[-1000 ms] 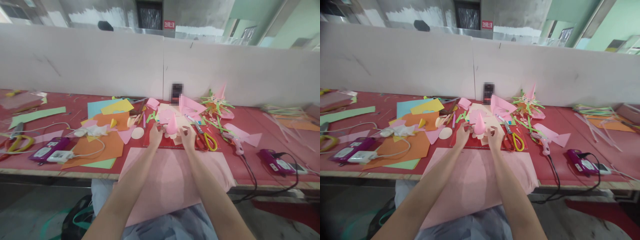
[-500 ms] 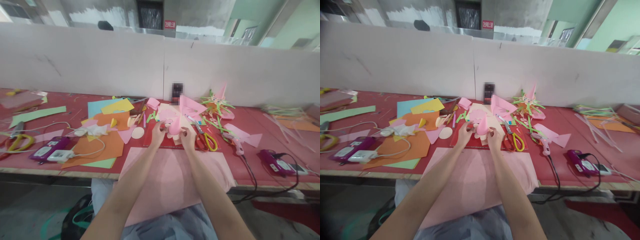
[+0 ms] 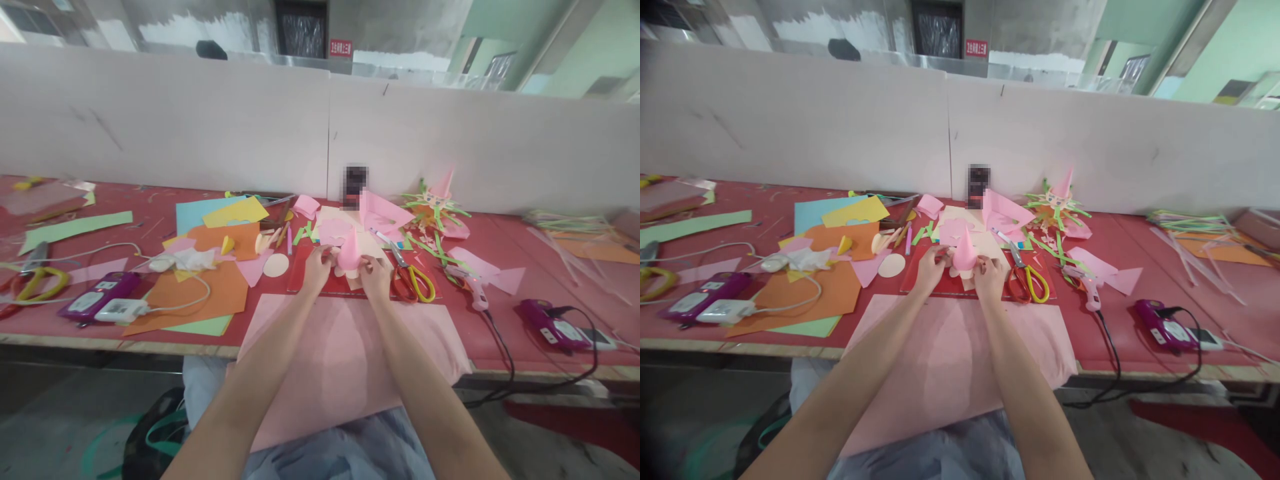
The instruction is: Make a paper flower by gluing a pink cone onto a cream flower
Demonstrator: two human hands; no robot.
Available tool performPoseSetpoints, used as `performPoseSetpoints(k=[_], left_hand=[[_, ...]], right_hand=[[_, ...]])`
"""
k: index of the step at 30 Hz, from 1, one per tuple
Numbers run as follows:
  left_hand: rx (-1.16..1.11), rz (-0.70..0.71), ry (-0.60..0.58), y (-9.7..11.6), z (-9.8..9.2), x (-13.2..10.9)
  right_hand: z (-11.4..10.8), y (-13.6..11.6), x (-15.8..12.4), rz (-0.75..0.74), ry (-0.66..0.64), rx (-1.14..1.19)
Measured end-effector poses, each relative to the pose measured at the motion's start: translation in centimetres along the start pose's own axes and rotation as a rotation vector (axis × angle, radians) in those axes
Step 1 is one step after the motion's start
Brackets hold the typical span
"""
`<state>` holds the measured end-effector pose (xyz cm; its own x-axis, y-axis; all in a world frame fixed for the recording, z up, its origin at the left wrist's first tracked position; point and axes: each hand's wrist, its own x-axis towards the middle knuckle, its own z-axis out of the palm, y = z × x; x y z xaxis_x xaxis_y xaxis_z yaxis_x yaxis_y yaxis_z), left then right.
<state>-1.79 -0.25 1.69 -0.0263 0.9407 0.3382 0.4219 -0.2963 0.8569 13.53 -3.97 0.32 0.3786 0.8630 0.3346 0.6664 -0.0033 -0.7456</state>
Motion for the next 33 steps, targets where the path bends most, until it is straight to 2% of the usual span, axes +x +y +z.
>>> performPoseSetpoints(k=[3, 7, 10, 17, 21, 26, 33], left_hand=[[-0.023, 0.046, 0.009, 0.2, 0.0, -0.2], [-0.076, 0.173, -0.132, 0.9, 0.1, -0.8], [0.026, 0.203, -0.231, 1.5, 0.2, -1.2], [0.271, 0.125, -0.334, 1.3, 0.5, -1.0], [0.370, 0.096, -0.360, 1.6, 0.4, -1.0], [0.383, 0.081, -0.395, 2.1, 0.2, -1.2], [0.268, 0.154, -0.330, 0.9, 0.5, -1.0]], right_hand=[[0.2, 0.2, 0.0, -0.043, 0.061, -0.076], [0.4, 0.5, 0.0, -0.126, 0.114, -0.108], [0.6, 0.6, 0.0, -0.180, 0.071, -0.135], [0.9, 0.6, -0.3, -0.155, -0.054, -0.232], [0.8, 0.4, -0.3, -0.123, -0.087, -0.254], [0.8, 0.3, -0.3, -0.110, -0.085, -0.239], [1.0, 0.7, -0.2, -0.133, -0.062, -0.201]])
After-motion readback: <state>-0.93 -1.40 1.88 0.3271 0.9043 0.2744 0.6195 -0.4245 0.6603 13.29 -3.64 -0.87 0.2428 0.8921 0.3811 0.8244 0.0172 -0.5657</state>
